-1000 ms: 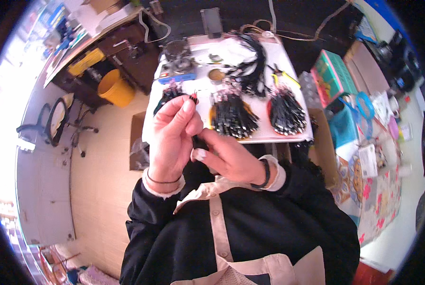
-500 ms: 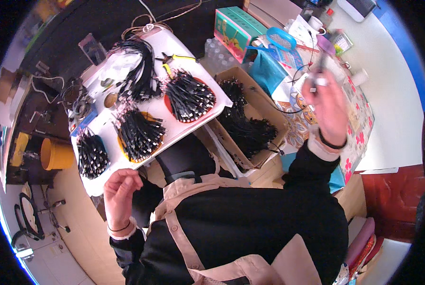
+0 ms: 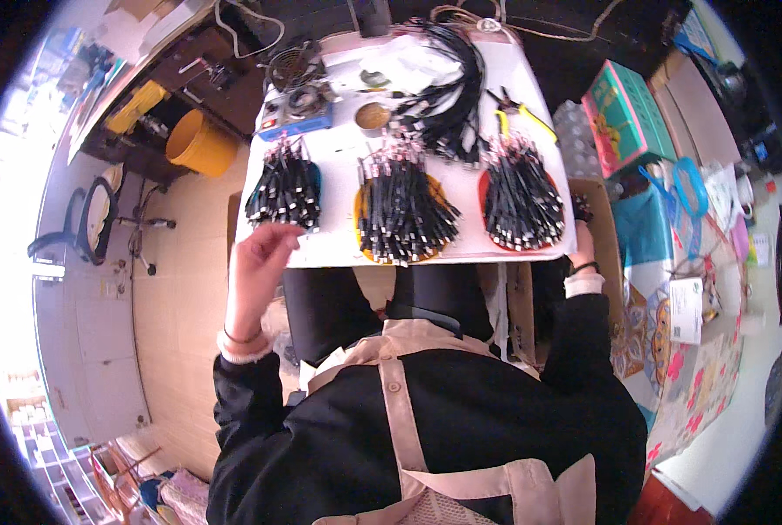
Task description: The person sits at a workbench and repeatedly picks up black wires and small white connectors, then joins them by hand. The person places the finished units into a blue tray on the table. The person occasionally reaches for a small container on the table.
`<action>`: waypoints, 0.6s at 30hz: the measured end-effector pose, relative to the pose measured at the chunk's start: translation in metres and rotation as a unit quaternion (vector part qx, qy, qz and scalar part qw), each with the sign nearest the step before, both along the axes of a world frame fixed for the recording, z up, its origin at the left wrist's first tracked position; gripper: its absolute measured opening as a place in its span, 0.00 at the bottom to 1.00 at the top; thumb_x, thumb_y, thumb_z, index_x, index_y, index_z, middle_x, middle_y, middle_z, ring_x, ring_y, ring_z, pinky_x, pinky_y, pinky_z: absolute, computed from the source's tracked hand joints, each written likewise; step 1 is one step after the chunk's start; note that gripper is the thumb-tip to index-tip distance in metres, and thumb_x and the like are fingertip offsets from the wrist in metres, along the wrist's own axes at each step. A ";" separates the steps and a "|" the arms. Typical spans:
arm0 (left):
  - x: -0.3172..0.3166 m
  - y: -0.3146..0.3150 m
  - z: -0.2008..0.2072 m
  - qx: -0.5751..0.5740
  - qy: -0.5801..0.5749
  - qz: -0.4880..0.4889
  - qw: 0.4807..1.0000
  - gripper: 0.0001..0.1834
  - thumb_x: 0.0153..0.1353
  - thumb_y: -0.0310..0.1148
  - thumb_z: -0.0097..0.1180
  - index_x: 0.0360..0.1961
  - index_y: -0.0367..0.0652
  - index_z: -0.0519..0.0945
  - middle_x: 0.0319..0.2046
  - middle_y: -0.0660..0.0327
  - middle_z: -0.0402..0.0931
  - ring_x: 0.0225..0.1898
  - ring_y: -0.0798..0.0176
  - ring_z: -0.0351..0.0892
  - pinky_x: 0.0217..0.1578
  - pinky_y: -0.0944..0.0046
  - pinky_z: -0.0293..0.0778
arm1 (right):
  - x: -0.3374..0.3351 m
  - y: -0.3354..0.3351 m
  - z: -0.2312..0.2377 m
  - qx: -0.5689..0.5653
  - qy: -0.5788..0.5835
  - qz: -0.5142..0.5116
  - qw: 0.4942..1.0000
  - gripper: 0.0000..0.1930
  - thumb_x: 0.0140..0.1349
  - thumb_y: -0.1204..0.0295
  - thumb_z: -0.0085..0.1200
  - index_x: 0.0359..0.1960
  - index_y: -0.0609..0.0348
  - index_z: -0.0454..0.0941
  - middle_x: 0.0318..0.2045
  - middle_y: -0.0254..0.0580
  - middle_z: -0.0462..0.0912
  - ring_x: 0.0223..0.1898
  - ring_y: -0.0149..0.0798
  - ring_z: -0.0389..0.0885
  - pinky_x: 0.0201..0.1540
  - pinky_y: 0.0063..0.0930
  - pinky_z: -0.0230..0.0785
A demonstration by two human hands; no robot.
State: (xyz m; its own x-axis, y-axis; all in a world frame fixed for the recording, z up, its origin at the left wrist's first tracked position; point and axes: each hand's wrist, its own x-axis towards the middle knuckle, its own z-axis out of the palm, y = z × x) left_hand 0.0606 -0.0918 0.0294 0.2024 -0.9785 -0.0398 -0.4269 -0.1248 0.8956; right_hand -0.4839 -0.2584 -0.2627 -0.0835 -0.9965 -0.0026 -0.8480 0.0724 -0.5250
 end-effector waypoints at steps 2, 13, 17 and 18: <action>0.023 -0.024 0.002 -0.070 -0.130 0.060 0.987 0.07 0.61 0.26 0.55 0.37 0.34 0.81 0.25 0.64 0.77 0.27 0.76 0.71 0.27 0.74 0.67 | -0.010 -0.001 0.009 -0.083 0.005 -0.045 0.995 0.16 0.64 0.61 0.49 0.34 0.66 0.76 0.32 0.57 0.82 0.34 0.58 0.81 0.35 0.47 0.70; 0.056 -0.144 -0.023 -0.040 -0.496 0.066 0.865 0.16 0.54 0.40 0.60 0.23 0.36 0.78 0.28 0.46 0.79 0.33 0.42 0.79 0.34 0.49 0.75 | -0.016 0.045 0.147 -0.048 -0.222 -0.136 0.964 0.13 0.67 0.69 0.47 0.50 0.61 0.73 0.35 0.36 0.83 0.32 0.26 0.78 0.31 0.17 0.66; 0.066 -0.147 -0.034 -0.058 -0.452 0.070 0.888 0.15 0.54 0.39 0.59 0.23 0.34 0.79 0.27 0.45 0.79 0.33 0.41 0.79 0.34 0.49 0.74 | 0.011 0.053 0.188 -0.065 -0.251 -0.120 0.958 0.12 0.68 0.71 0.47 0.50 0.59 0.73 0.35 0.36 0.82 0.33 0.25 0.77 0.33 0.17 0.65; 0.071 -0.145 -0.035 -0.059 -0.430 0.074 0.898 0.15 0.54 0.38 0.59 0.23 0.34 0.79 0.26 0.45 0.78 0.33 0.41 0.79 0.33 0.49 0.74 | 0.017 0.053 0.196 -0.070 -0.263 -0.099 0.957 0.12 0.68 0.71 0.47 0.50 0.59 0.73 0.36 0.36 0.82 0.34 0.25 0.77 0.33 0.17 0.65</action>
State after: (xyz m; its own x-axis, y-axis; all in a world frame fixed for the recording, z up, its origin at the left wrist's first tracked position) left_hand 0.1312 -0.2371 -0.0055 0.2375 -0.9253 0.2958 -0.9533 -0.1635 0.2540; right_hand -0.4667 -0.2050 -0.0664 -0.2948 -0.9549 0.0368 -0.4415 0.1019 -0.8914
